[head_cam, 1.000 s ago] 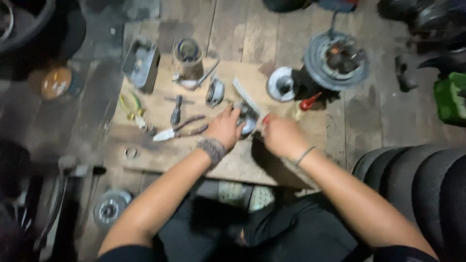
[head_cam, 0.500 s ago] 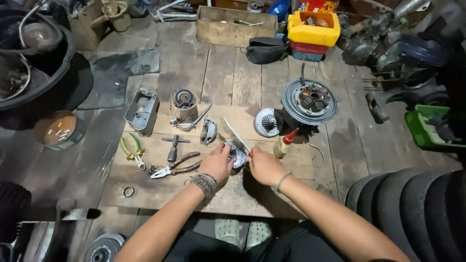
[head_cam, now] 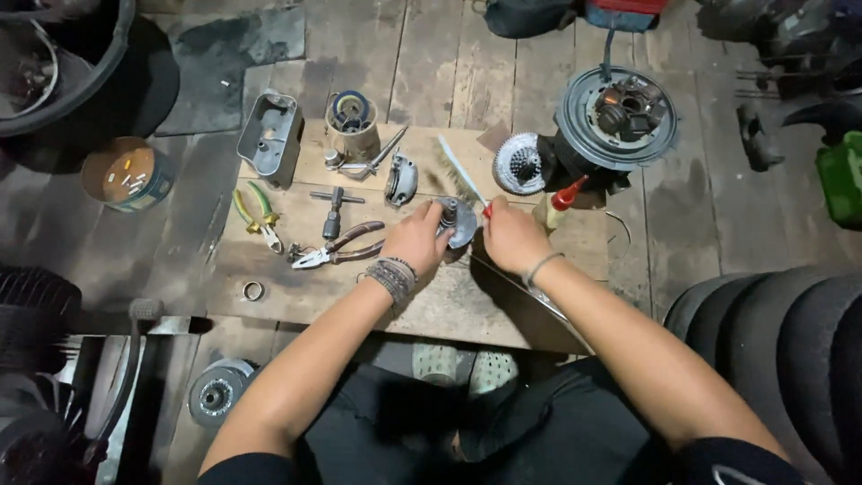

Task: The person cleans a cylindrical mechanical component using a wire brush and a red-handled tool. They rotate the part to scrub different sections, including the shaft and the circular face, while seated at a cluttered workbench.

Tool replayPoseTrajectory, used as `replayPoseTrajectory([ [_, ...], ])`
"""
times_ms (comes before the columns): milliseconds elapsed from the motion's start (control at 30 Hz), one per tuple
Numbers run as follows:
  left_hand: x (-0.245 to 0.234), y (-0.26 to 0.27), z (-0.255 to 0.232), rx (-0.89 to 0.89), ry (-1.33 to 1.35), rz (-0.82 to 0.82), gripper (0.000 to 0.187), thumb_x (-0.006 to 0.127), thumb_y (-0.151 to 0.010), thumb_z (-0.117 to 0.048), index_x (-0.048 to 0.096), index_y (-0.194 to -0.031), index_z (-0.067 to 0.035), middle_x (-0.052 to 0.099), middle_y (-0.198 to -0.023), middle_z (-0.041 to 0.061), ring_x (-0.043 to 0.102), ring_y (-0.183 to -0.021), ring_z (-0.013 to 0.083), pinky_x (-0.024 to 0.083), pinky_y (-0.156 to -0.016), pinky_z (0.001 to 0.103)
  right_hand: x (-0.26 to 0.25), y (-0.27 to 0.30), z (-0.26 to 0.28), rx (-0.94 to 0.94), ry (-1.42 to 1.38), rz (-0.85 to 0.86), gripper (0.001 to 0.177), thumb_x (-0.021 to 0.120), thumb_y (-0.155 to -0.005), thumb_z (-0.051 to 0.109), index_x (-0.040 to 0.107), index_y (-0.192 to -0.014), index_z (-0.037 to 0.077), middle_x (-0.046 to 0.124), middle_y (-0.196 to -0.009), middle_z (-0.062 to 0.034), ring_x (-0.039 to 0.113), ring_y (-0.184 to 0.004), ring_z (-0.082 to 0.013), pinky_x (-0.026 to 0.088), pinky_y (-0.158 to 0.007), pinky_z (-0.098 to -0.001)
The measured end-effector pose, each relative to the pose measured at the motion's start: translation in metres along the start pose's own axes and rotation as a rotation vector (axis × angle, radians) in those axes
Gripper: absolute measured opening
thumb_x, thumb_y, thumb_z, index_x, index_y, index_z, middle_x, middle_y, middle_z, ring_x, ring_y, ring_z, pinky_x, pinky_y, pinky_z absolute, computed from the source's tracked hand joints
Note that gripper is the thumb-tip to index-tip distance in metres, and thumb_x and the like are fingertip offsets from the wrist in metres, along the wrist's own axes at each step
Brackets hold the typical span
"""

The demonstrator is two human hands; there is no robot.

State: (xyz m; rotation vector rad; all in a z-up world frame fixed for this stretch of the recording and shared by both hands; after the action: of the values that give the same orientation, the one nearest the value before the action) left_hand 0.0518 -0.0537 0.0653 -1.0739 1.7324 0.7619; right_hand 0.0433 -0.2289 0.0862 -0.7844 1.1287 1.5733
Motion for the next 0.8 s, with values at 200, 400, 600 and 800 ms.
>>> replayPoseTrajectory([
  [200, 0.004, 0.004, 0.016, 0.056, 0.108, -0.003, 0.044, 0.059, -0.096, -0.039, 0.048, -0.132, -0.016, 0.053, -0.14, 0.019, 0.064, -0.117, 0.0448, 0.055, -0.095, 0.052, -0.05, 0.026, -0.017, 0.096, -0.177, -0.101, 0.031, 0.05, -0.101, 0.032, 0.057, -0.109, 0.003, 0.071, -0.1, -0.0308, 0.067, -0.108, -0.0498, 0.053, -0.092, -0.0584],
  [400, -0.023, 0.021, -0.004, -0.002, 0.225, 0.006, 0.042, 0.056, -0.101, -0.037, 0.045, -0.136, -0.018, 0.045, -0.149, 0.023, 0.055, -0.128, 0.0473, 0.049, -0.103, 0.056, -0.05, 0.027, -0.011, 0.099, -0.876, -0.12, 0.021, 0.053, -0.1, 0.01, 0.053, -0.118, -0.002, 0.069, -0.08, -0.0201, 0.069, -0.054, -0.0232, 0.06, -0.045, -0.0318],
  [600, -0.005, 0.007, 0.016, -0.024, 0.248, 0.046, 0.045, 0.052, -0.104, -0.039, 0.043, -0.143, -0.018, 0.045, -0.15, 0.018, 0.055, -0.131, 0.0421, 0.049, -0.106, 0.052, -0.035, 0.022, -0.014, 0.025, -0.938, -0.146, 0.019, 0.059, -0.097, 0.006, 0.055, -0.113, -0.003, 0.056, -0.063, -0.0138, 0.059, -0.042, -0.0203, 0.05, -0.032, -0.0311],
  [800, -0.013, 0.009, 0.024, -0.167, 0.326, 0.102, 0.082, 0.063, -0.096, -0.051, 0.024, -0.158, -0.014, 0.047, -0.15, 0.021, 0.056, -0.13, 0.0442, 0.047, -0.107, 0.058, -0.02, 0.029, -0.018, 0.152, -0.986, -0.031, 0.045, 0.049, -0.108, 0.041, 0.065, -0.089, 0.003, 0.045, -0.054, -0.0055, 0.046, -0.035, -0.0126, 0.039, -0.028, -0.0273],
])
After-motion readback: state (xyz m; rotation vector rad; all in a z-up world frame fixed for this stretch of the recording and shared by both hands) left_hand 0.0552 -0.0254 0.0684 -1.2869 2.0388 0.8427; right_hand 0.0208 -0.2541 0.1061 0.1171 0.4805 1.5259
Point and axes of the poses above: each hand's wrist, its own y-axis away from the middle knuckle, its own x-axis out of the palm, z = x × y, the point moved 6 cm from there along -y, towards the middle knuckle
